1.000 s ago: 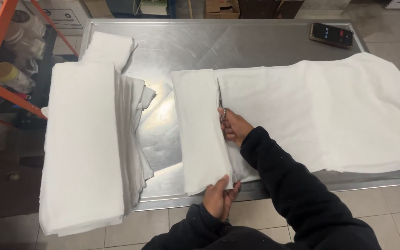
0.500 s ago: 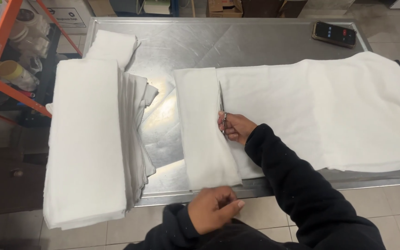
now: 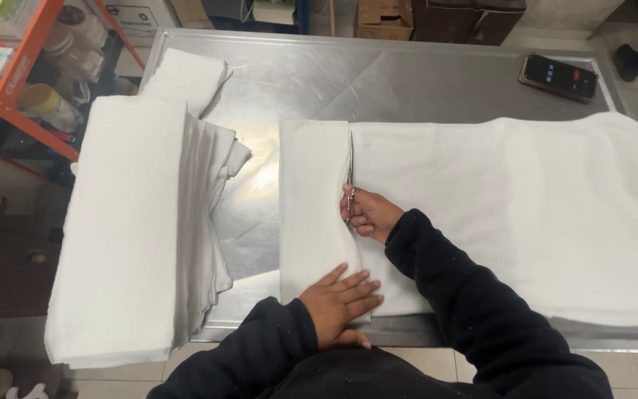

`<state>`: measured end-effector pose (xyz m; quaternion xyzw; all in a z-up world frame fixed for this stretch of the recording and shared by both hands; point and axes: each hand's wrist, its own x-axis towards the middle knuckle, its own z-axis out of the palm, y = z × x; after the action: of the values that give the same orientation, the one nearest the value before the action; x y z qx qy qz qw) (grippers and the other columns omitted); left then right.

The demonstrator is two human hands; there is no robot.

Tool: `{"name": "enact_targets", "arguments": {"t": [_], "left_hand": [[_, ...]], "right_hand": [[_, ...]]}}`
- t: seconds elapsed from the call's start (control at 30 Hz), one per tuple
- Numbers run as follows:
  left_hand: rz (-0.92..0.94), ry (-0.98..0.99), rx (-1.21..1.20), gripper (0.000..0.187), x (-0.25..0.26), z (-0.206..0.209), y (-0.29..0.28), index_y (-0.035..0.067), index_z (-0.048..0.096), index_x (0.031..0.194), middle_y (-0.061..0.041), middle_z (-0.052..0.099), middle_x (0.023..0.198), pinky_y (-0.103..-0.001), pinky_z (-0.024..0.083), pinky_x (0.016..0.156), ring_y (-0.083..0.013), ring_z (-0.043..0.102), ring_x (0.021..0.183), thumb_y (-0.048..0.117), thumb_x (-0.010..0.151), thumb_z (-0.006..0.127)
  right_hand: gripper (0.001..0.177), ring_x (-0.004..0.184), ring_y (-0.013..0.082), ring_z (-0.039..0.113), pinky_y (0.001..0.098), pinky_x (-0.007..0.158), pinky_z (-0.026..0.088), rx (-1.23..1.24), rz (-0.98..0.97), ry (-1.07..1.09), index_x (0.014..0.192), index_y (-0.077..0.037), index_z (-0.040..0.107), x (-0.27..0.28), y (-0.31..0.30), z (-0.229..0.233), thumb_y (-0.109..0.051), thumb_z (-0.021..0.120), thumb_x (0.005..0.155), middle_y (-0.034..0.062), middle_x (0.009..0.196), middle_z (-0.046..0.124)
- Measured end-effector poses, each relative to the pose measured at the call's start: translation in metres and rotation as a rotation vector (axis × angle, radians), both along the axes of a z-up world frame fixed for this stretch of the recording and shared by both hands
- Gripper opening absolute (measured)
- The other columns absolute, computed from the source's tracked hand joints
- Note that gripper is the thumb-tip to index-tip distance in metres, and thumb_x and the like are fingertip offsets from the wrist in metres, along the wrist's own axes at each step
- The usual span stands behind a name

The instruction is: Cutting a roll of white gauze into uniform rectangular pieces using scissors on a metal table.

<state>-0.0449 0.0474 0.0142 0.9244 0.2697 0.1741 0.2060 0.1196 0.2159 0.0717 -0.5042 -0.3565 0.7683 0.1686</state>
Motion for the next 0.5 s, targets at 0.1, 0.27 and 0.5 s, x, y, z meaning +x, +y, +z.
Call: {"name": "enact_targets", "arguments": {"t": [0.1, 0.27, 0.5], "left_hand": [[-0.015, -0.023, -0.052, 0.084, -0.002, 0.001, 0.001, 0.011, 0.051, 0.153, -0.012, 0.046, 0.161, -0.057, 0.011, 0.128, -0.0320, 0.029, 0.157, 0.072, 0.097, 0.044], [-0.015, -0.047, -0.056, 0.082, -0.001, -0.003, 0.002, 0.011, 0.051, 0.153, -0.011, 0.047, 0.162, -0.057, 0.012, 0.129, -0.0312, 0.030, 0.158, 0.072, 0.099, 0.041], [-0.057, -0.072, -0.146, 0.080, -0.004, 0.003, 0.005, 0.009, 0.049, 0.154, -0.014, 0.044, 0.163, -0.058, 0.009, 0.128, -0.0334, 0.027, 0.158, 0.069, 0.104, 0.032]], "right_hand": [[0.040, 0.056, 0.0049, 0.036, 0.0200, 0.045, 0.030, 0.009, 0.009, 0.012, 0.090, -0.011, 0.054, 0.000, 0.009, -0.001, -0.050, 0.053, 0.101, -0.0006, 0.075, 0.055], [0.039, 0.054, 0.0052, 0.032, 0.0207, 0.044, 0.028, 0.040, -0.041, -0.012, 0.089, -0.012, 0.053, -0.002, 0.006, 0.000, -0.048, 0.051, 0.103, -0.0027, 0.074, 0.051], [0.036, 0.053, 0.0050, 0.029, 0.0223, 0.044, 0.026, 0.075, -0.087, -0.047, 0.089, -0.011, 0.054, -0.003, 0.007, -0.008, -0.043, 0.051, 0.104, -0.0031, 0.074, 0.048]]}}
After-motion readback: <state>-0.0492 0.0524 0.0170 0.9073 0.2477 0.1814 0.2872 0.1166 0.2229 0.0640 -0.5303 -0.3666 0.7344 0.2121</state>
